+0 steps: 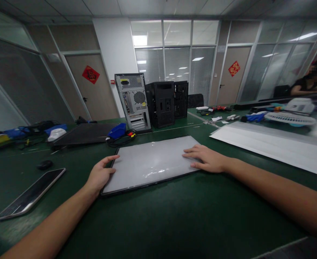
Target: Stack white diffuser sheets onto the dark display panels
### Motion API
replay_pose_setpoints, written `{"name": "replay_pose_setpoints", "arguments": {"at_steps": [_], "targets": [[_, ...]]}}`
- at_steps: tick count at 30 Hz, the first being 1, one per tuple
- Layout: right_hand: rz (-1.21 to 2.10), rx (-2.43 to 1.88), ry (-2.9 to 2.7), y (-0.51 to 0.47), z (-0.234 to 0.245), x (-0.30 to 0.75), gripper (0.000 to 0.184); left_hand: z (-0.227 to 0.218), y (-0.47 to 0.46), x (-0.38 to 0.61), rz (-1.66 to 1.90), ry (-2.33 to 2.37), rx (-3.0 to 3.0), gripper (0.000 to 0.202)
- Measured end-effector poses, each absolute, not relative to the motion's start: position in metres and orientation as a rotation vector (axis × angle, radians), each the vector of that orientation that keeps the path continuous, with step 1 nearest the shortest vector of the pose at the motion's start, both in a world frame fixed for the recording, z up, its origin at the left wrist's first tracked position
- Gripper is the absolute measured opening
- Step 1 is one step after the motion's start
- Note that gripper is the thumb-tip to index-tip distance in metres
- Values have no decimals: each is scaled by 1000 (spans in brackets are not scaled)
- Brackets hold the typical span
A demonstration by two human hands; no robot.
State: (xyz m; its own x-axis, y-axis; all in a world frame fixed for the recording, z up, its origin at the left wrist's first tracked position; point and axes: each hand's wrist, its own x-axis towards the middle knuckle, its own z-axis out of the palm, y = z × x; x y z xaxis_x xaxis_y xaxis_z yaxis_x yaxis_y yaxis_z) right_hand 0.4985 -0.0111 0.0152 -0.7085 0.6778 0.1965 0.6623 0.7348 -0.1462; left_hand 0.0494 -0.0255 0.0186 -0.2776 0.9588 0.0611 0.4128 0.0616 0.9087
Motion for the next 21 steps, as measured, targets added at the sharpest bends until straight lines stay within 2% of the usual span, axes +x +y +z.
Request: {"name": "replay_pose_setpoints", "arguments": {"at_steps": [4, 8, 11, 17, 21], "targets": [[117, -1012, -2706, -10, 14, 502, 59, 23, -30, 53, 1144, 1766, 1295, 67], [52, -1025, -2696, -8, 14, 503, 56, 25, -31, 54, 1152, 1770, 1306, 61], [-130, -1147, -2599, 2, 15, 511, 54, 25, -31, 54, 1144, 1795, 1320, 59], [-512, -1740, -2226, 38, 6, 587, 57, 24, -29, 54, 1147, 1806, 1317, 64], [-461, -2204, -1959, 52, -10, 647, 64, 22, -29, 54, 1148, 1805, 1293, 65]]}}
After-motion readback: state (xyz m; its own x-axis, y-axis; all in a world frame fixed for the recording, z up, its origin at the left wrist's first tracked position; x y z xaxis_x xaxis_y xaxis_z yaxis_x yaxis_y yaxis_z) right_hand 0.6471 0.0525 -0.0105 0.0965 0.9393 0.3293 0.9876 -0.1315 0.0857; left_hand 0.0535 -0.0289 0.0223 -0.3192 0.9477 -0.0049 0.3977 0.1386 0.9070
